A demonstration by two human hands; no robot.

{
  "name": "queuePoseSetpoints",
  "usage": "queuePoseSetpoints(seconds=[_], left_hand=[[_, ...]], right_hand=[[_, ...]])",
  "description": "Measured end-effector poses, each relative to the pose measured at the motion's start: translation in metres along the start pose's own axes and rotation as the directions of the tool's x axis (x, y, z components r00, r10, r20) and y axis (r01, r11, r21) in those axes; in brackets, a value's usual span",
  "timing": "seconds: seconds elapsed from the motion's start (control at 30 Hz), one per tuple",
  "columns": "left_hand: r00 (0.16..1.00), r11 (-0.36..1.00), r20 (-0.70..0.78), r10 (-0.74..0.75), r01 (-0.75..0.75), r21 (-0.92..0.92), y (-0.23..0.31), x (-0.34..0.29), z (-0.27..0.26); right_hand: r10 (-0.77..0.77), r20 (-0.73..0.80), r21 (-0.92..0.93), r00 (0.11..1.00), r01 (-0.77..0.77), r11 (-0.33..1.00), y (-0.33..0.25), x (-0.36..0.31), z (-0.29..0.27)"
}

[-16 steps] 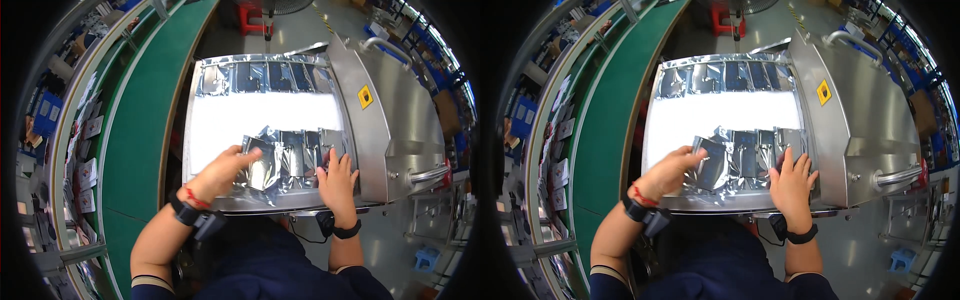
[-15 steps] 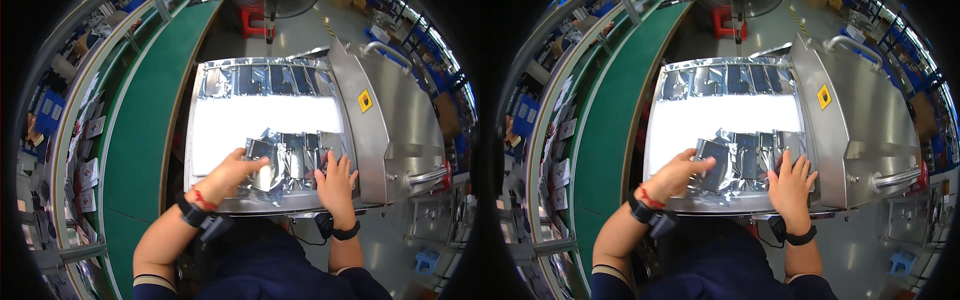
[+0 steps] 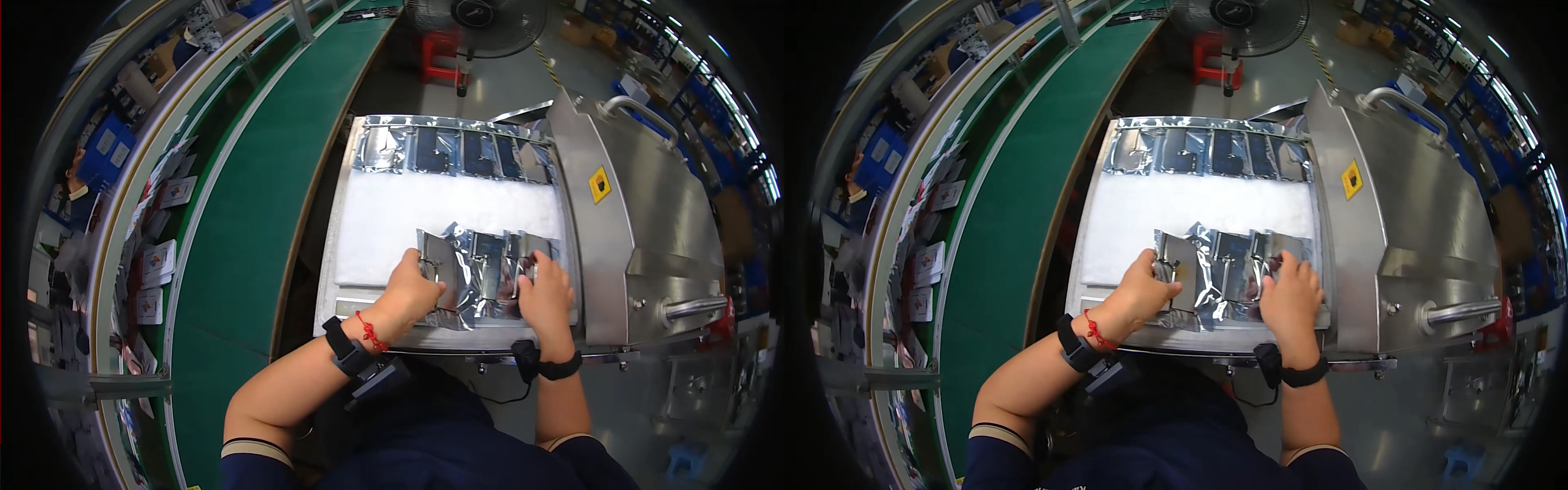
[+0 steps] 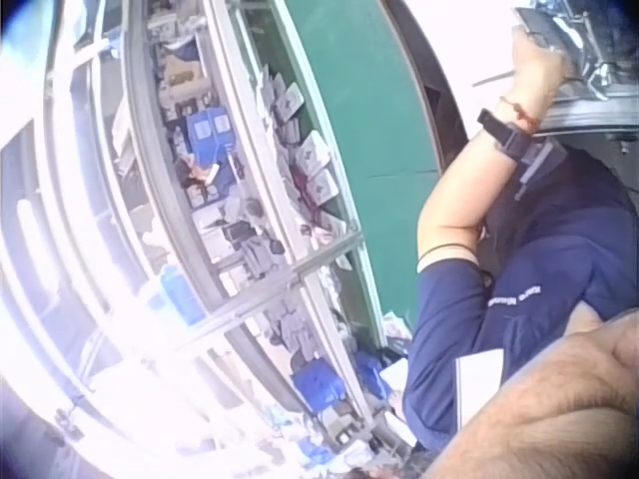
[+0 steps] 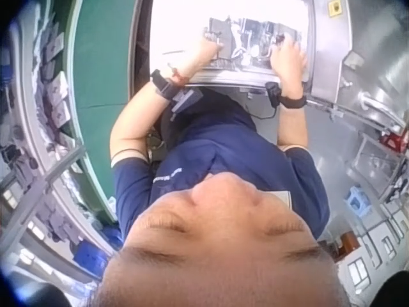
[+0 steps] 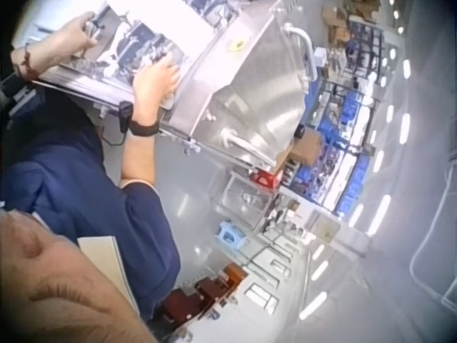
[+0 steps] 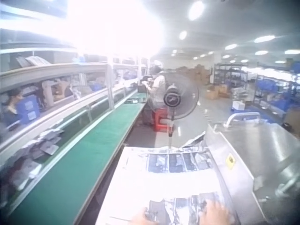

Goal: The recorder is organizing and packaging small electronic components into anti-static bags and arranging them on a tray.

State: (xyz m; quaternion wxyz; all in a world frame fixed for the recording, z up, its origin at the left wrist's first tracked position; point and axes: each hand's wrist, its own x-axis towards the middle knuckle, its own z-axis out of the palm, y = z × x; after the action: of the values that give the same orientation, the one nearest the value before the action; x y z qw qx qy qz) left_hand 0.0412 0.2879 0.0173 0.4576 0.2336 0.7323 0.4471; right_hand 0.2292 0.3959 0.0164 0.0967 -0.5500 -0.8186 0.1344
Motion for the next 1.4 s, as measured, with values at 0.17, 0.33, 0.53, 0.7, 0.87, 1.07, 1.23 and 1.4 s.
queuePoseSetpoints(seconds=[0.17, 0.33, 0.53, 0.7, 0.87, 1.07, 1.23, 1.4], left_hand=[[0.999, 0.995, 0.007, -0.049, 0.050, -0.083, 0.026, -0.004, 0.007], [0.997, 0.930, 0.056, -0.045, 0.062, -0.363, 0.017, 0.013, 0.014], [0.981, 0.871, 0.191, 0.017, 0.079, -0.485, 0.016, 0.016, 0.005], [0.977, 0.841, 0.199, 0.075, 0.045, -0.539, 0.010, 0.019, 0.006], [0.975, 0.810, 0.194, 0.111, 0.024, -0.586, 0.004, 0.016, 0.010], [0.972, 0.787, 0.204, 0.114, 0.037, -0.615, -0.006, 0.023, 0.008], [0.948, 0.755, 0.315, 0.038, 0.180, -0.630, -0.002, 0.023, 0.003], [0.915, 0.754, 0.389, 0.110, 0.178, -0.633, -0.003, 0.021, -0.003]], right_hand=[[-0.113, -0.026, 0.108, 0.993, 0.115, 0.988, -0.018, -0.005, 0.008], [-0.064, -0.108, 0.175, 0.992, 0.082, 0.981, -0.025, 0.003, 0.010], [-0.024, 0.008, 0.255, 1.000, 0.022, 0.967, -0.014, 0.020, -0.005], [0.069, 0.056, 0.245, 0.996, -0.080, 0.966, -0.019, 0.023, -0.008], [0.141, 0.060, 0.008, 0.988, -0.142, 0.990, -0.022, 0.014, 0.005], [-0.001, 0.041, 0.169, 0.999, -0.006, 0.986, -0.020, 0.019, 0.014], [-0.004, 0.011, 0.335, 1.000, 0.000, 0.942, -0.020, 0.026, 0.008], [-0.008, 0.073, 0.494, 0.997, -0.029, 0.869, -0.022, 0.032, 0.010]])
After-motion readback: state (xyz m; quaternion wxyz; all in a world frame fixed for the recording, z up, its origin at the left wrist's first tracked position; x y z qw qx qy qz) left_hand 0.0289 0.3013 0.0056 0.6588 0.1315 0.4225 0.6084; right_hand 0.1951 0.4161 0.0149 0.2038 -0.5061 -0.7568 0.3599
